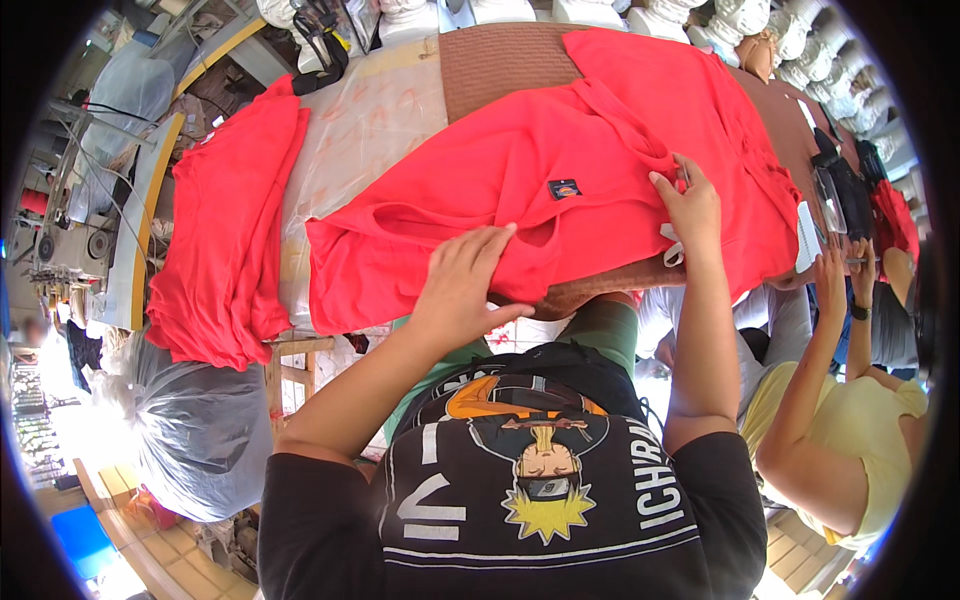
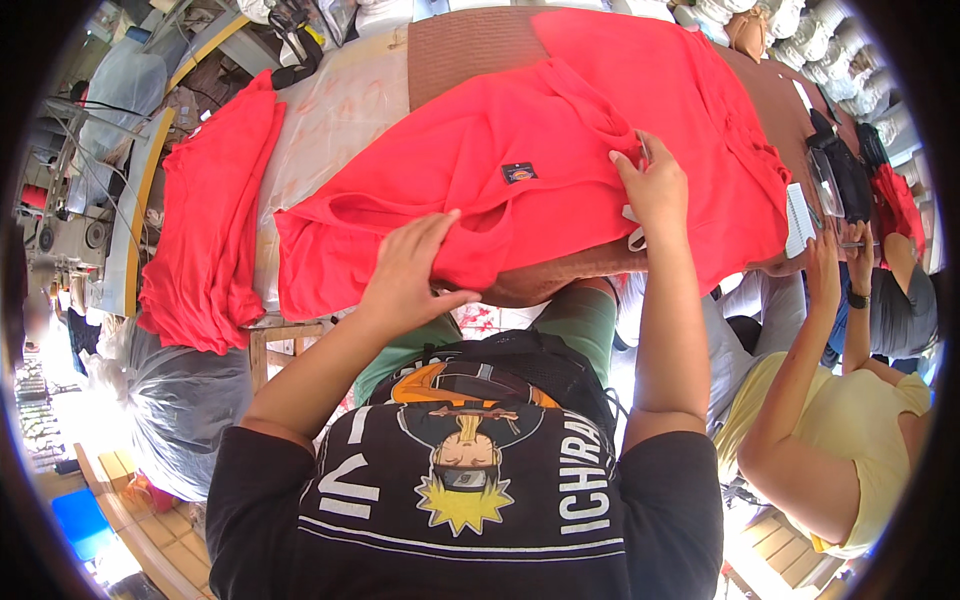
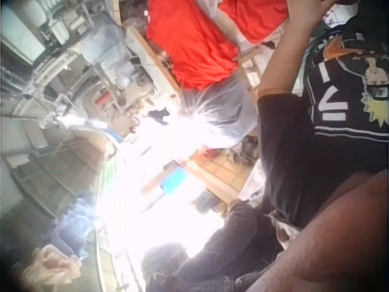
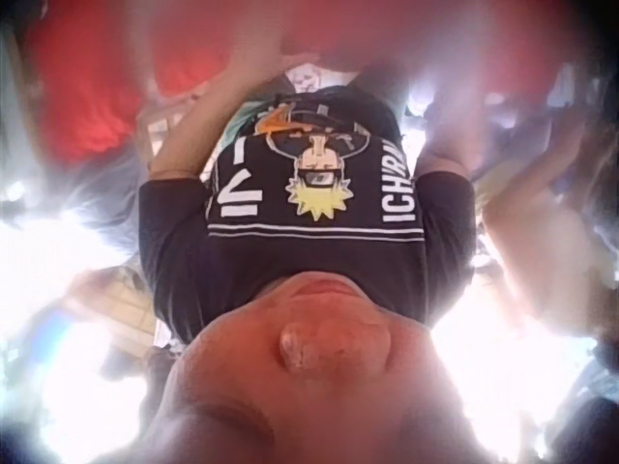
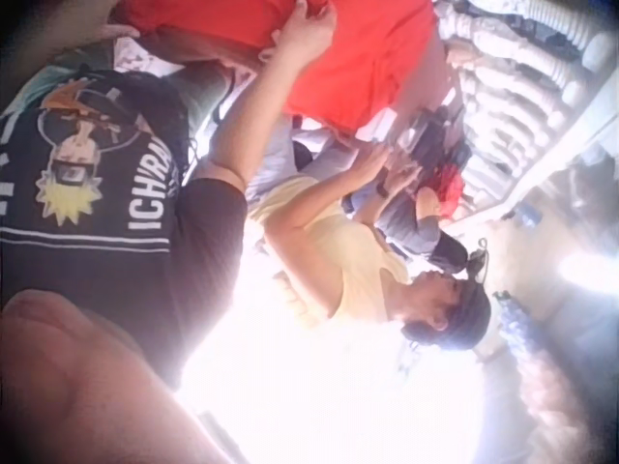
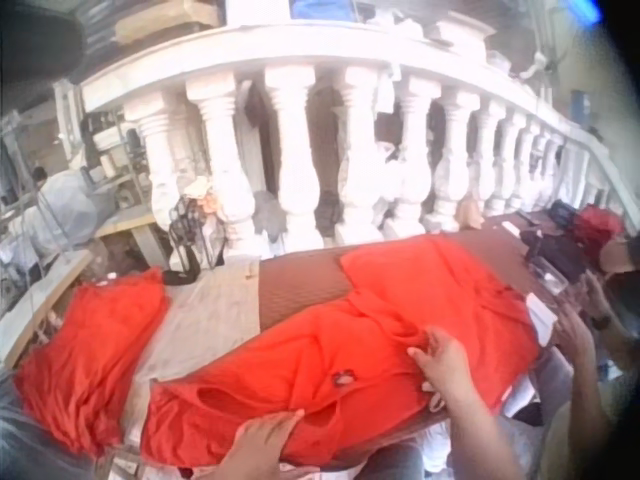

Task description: The person ties a large plastic bag containing garments, then picks up red garments from a table, turns them over, and stacks them together while seated at a workbench.

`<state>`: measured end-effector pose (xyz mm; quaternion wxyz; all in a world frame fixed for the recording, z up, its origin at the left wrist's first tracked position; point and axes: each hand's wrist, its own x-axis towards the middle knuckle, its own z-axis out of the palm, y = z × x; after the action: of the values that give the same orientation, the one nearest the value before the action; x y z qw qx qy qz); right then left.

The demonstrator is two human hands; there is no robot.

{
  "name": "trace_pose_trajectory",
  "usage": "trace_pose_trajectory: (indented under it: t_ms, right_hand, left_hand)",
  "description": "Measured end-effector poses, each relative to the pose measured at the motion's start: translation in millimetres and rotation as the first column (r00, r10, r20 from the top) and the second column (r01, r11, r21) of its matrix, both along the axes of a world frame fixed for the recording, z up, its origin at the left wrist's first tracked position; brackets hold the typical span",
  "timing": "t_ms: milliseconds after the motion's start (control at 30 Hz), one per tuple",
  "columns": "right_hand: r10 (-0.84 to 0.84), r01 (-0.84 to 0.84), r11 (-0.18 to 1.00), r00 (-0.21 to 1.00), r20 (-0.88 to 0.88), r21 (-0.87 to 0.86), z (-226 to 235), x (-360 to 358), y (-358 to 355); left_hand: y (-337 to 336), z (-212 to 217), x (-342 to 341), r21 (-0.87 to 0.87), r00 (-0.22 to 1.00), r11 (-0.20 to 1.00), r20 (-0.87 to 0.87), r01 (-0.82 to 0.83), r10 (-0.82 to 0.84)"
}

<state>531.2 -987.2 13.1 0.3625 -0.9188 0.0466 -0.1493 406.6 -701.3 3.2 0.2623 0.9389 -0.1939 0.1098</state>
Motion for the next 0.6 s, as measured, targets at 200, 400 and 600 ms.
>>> trace_pose_trajectory:
  t_ms: [200,400,600]
  right_hand:
    - [0.233,-0.099,0.665,0.969,-0.08,0.74,44.0,-22.1,-18.8]
    - [0.376,-0.32,0.297,0.905,0.198,0.9,126.7,31.3,-19.7]
    - [0.152,-0.168,0.899,0.986,0.072,0.404,117.5,68.3,4.8]
  left_hand:
    - [30.8,57.4,17.7,-0.666,0.875,0.746,-0.357,0.008,-0.328]
    - [116.6,155.7,78.8,-0.956,0.909,0.278,-0.03,0.096,-0.415]
    - [168.5,73.8,114.6,-0.76,0.803,0.378,-0.592,-0.529,-0.069]
